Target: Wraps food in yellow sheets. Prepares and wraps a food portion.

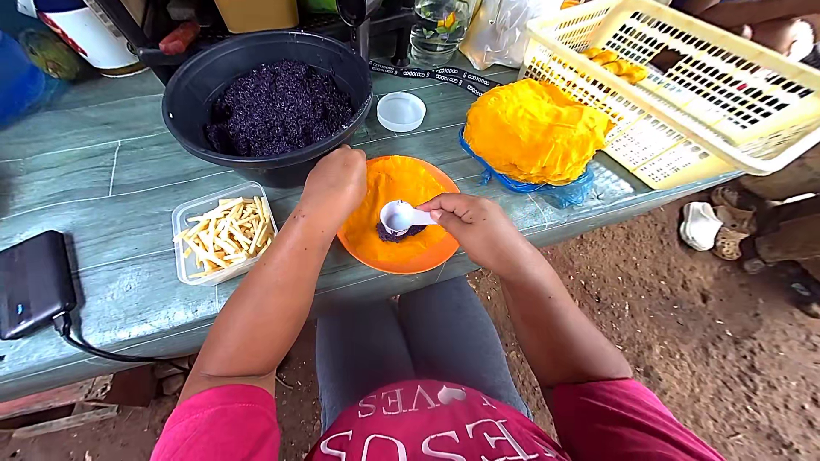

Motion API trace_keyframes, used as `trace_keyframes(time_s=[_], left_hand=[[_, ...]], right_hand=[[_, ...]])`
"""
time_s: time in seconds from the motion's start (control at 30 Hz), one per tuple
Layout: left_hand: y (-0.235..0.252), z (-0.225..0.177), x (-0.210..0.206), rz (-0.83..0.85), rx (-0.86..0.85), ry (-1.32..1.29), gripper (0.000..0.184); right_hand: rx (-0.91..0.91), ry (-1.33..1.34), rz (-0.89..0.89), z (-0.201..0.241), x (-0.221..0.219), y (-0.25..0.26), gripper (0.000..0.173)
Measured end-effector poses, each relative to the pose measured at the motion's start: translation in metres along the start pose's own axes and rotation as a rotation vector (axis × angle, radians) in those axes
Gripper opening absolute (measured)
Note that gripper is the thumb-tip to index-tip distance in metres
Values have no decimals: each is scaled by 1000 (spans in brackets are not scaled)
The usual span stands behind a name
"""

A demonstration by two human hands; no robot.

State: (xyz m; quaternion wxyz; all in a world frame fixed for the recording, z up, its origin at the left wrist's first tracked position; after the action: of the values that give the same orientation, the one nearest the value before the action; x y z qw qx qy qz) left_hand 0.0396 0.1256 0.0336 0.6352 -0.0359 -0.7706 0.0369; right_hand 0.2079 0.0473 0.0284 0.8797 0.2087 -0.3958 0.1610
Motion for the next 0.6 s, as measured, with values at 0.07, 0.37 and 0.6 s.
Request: trace_keyframes(time_s=[0.07,0.37,0.6], left_hand=[[0,0,0,-7,0,14,22],[-2,-2,3,2,-6,-33,22],[-1,-1,2,21,6,-29,22]], right_hand=[[13,-41,14,6,-5,4,28],[46,107,-75,-5,17,5,25],[109,-134,-15,-5,17,0,27]])
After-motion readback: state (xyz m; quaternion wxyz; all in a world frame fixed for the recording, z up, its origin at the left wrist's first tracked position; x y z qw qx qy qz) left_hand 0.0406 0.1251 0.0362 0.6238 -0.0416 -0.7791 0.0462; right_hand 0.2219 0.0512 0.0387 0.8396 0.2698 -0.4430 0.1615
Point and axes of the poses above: each hand's wrist, its own y-axis towards the middle knuckle, its own x-axis out of the back of the hand, z = x × y, the point moved 9 cm from there along y, towards the middle knuckle, and after that the axes turned 13 degrees about x, right-handed, at the moved point
